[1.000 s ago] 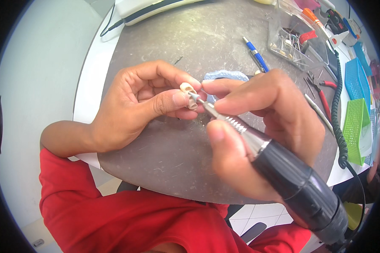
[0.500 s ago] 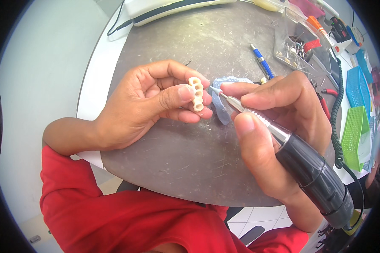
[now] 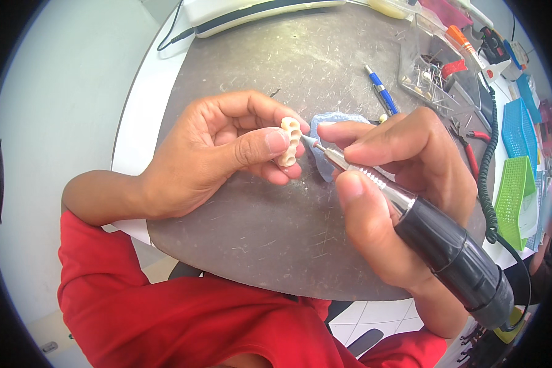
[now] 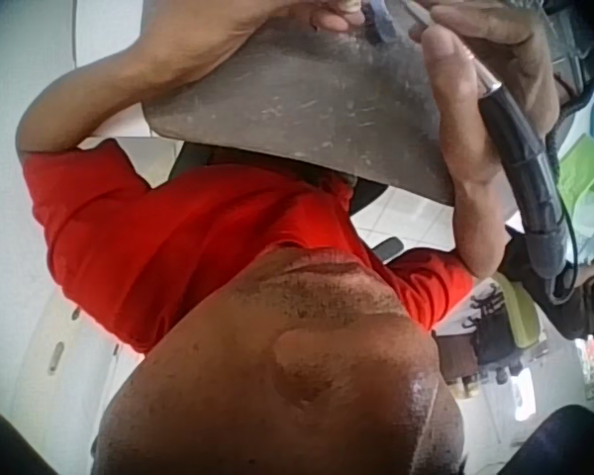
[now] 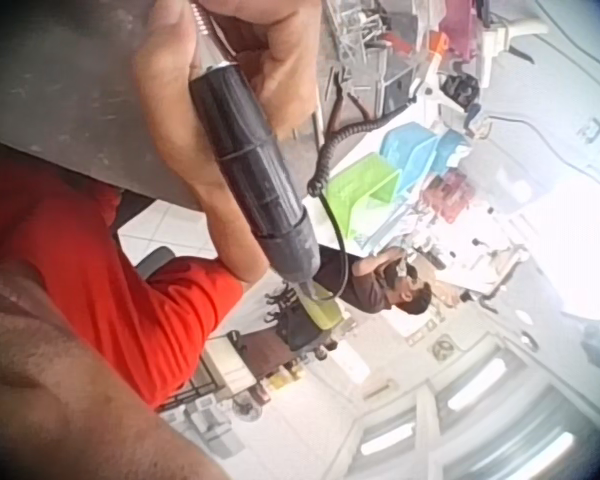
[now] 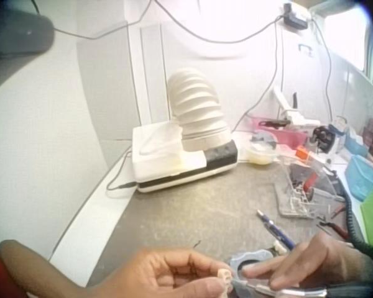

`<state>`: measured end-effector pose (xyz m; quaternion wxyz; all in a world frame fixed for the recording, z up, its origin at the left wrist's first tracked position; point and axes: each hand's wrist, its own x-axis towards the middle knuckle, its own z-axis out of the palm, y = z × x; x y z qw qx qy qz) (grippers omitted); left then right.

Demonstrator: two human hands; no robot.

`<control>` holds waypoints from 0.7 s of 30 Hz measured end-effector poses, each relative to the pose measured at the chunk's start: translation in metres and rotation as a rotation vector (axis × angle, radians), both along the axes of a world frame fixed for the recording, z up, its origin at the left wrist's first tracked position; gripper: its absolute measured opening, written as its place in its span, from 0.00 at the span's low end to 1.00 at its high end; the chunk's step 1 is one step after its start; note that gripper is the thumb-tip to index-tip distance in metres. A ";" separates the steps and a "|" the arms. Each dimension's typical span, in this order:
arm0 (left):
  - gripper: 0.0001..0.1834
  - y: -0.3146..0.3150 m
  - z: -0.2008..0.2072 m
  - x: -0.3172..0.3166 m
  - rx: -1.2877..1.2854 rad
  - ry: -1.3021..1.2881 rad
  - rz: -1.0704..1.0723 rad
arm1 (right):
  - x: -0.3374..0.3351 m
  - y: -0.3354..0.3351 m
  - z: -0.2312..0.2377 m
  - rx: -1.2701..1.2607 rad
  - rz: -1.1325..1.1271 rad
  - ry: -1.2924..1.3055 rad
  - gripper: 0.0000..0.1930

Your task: The person uses a blue pen-like tool to mark a grey dental mold. They then use a rotary tool to grind and shape a small set of artificial teeth. The person repeatedly fits the teeth into the mold to check alignment and continues refining the shape with the rotary tool.

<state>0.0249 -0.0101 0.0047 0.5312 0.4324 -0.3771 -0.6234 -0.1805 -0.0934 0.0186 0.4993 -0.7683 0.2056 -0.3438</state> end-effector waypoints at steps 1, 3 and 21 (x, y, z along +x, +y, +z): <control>0.13 0.000 0.000 0.000 -0.008 -0.002 -0.006 | -0.001 0.000 0.002 0.001 0.008 0.006 0.15; 0.13 -0.002 0.000 0.000 -0.024 -0.007 -0.020 | -0.002 0.000 0.005 0.003 0.013 0.020 0.15; 0.13 0.000 -0.001 0.000 -0.043 -0.055 -0.042 | 0.004 0.001 -0.002 0.000 -0.003 0.014 0.14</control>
